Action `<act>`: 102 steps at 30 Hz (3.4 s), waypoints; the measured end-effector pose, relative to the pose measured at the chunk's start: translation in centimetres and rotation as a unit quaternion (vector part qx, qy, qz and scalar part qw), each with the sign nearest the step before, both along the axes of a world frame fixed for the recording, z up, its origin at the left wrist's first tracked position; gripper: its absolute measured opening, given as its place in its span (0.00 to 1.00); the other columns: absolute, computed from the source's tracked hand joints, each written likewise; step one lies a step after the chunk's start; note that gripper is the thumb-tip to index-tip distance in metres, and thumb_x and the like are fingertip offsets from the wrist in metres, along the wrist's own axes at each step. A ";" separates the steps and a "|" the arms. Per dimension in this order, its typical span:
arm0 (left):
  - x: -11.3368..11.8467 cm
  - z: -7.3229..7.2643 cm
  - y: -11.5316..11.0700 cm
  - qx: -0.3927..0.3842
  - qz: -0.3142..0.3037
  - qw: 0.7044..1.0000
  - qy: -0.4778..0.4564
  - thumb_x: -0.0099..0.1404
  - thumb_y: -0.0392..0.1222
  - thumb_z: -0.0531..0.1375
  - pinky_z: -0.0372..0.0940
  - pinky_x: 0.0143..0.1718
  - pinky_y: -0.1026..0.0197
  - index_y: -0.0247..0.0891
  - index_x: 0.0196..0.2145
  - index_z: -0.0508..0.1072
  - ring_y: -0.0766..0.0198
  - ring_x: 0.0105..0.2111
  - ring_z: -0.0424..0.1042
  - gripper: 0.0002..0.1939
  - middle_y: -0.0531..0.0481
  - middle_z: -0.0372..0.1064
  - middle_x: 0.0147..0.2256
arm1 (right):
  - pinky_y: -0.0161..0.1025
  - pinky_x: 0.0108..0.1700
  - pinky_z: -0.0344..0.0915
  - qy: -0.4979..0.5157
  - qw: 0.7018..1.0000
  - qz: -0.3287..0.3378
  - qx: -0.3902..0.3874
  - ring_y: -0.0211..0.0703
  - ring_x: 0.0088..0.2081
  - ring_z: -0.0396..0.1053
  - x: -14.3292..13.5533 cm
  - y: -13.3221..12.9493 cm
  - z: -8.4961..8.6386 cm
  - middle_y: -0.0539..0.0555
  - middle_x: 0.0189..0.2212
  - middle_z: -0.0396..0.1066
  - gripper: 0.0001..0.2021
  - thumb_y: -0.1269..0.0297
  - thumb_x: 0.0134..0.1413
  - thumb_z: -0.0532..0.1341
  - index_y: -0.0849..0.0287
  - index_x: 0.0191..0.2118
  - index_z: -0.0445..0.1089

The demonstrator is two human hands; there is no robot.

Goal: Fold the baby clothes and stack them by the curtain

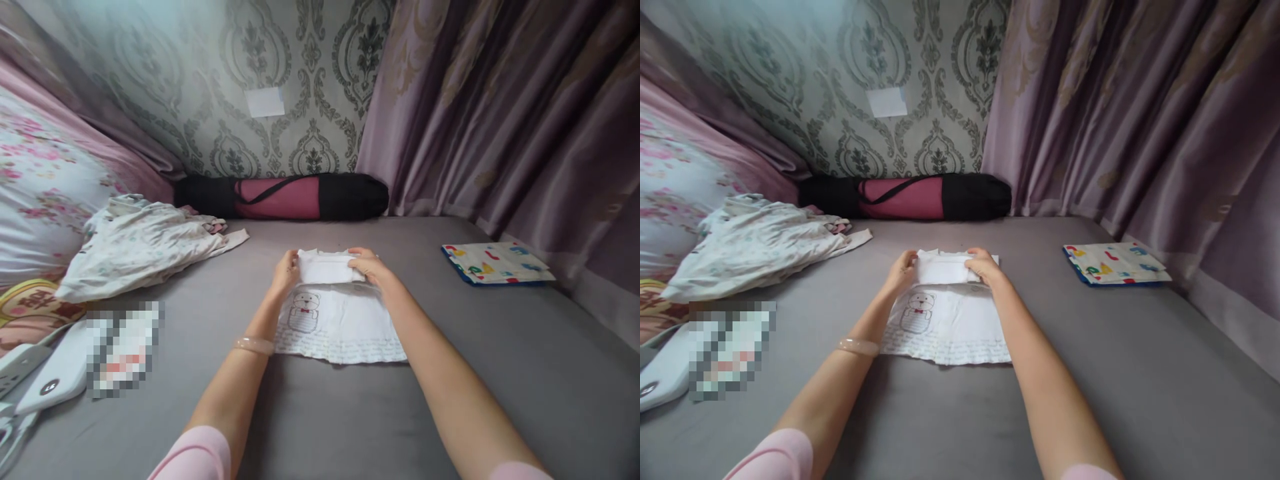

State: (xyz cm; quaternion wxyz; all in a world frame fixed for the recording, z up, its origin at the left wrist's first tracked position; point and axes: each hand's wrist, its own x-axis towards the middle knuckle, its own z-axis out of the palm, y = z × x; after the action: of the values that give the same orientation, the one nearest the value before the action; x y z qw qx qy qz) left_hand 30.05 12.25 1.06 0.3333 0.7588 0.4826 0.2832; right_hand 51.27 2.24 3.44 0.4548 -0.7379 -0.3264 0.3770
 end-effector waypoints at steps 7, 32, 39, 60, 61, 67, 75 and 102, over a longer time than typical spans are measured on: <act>-0.1 -1.2 -1.1 0.082 -0.065 0.976 0.189 0.63 0.33 0.50 0.51 0.60 0.42 0.43 0.61 0.62 0.47 0.62 0.56 0.28 0.42 0.61 0.61 | 0.41 0.55 0.60 -0.178 0.984 0.007 0.000 0.45 0.52 0.68 0.3 0.5 -0.5 0.59 0.51 0.71 0.26 0.77 0.49 0.58 0.61 0.57 0.64; 3.4 -1.5 -1.4 0.126 -0.051 0.984 0.113 0.66 0.32 0.48 0.59 0.56 0.53 0.33 0.57 0.64 0.53 0.54 0.67 0.22 0.35 0.69 0.53 | 0.48 0.67 0.32 -0.497 0.838 0.225 -0.016 0.48 0.68 0.39 -8.6 1.1 -1.7 0.60 0.68 0.47 0.27 0.67 0.64 0.43 0.70 0.66 0.51; 2.8 -3.8 -1.6 0.201 -0.048 0.966 0.158 0.72 0.41 0.43 0.53 0.62 0.50 0.29 0.60 0.60 0.54 0.61 0.59 0.23 0.34 0.62 0.59 | 0.53 0.67 0.31 -0.468 0.850 0.240 -0.029 0.50 0.69 0.34 -8.0 0.3 -2.7 0.57 0.70 0.38 0.29 0.61 0.65 0.40 0.65 0.69 0.46; 2.5 -1.9 -2.5 0.126 -0.065 0.949 0.281 0.71 0.55 0.41 0.41 0.65 0.44 0.30 0.65 0.53 0.52 0.68 0.41 0.33 0.38 0.45 0.67 | 0.42 0.67 0.35 -0.504 0.834 0.178 -0.139 0.48 0.69 0.36 -2.7 -4.4 -2.4 0.60 0.70 0.37 0.31 0.59 0.66 0.39 0.74 0.69 0.42; 2.5 -1.9 -2.5 0.127 -0.066 0.949 0.280 0.71 0.55 0.41 0.41 0.65 0.44 0.30 0.65 0.53 0.52 0.68 0.41 0.33 0.38 0.45 0.67 | 0.42 0.67 0.35 -0.506 0.833 0.175 -0.142 0.48 0.69 0.36 -2.5 -4.7 -2.5 0.61 0.70 0.37 0.31 0.59 0.66 0.39 0.74 0.69 0.42; 2.4 -2.3 -2.6 0.141 -0.062 0.949 0.273 0.71 0.55 0.40 0.43 0.65 0.41 0.31 0.65 0.55 0.51 0.67 0.43 0.33 0.39 0.47 0.66 | 0.45 0.67 0.36 -0.507 0.830 0.176 -0.153 0.49 0.69 0.37 -1.1 -6.1 -2.3 0.62 0.69 0.38 0.33 0.54 0.67 0.38 0.74 0.69 0.42; 2.3 -2.3 -3.7 0.323 -0.044 0.919 0.221 0.73 0.48 0.38 0.40 0.66 0.47 0.30 0.62 0.60 0.53 0.66 0.48 0.29 0.39 0.53 0.65 | 0.54 0.67 0.28 -0.547 0.815 0.183 -0.054 0.49 0.69 0.33 -3.1 -2.8 0.2 0.58 0.70 0.38 0.29 0.55 0.67 0.38 0.59 0.69 0.45; 2.2 -1.9 -3.7 0.247 -0.164 0.918 0.264 0.73 0.52 0.41 0.42 0.66 0.44 0.38 0.64 0.57 0.52 0.65 0.51 0.28 0.41 0.54 0.64 | 0.50 0.67 0.35 -0.472 0.857 0.132 -0.162 0.49 0.69 0.34 -0.8 -1.9 -2.2 0.61 0.70 0.37 0.32 0.55 0.66 0.35 0.68 0.69 0.42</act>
State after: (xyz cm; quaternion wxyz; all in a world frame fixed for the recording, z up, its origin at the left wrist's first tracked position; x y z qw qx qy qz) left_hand 32.26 8.56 -0.81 0.0371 0.9327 0.3365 0.1240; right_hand 50.44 0.35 1.27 0.0662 -0.8407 -0.5302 0.0877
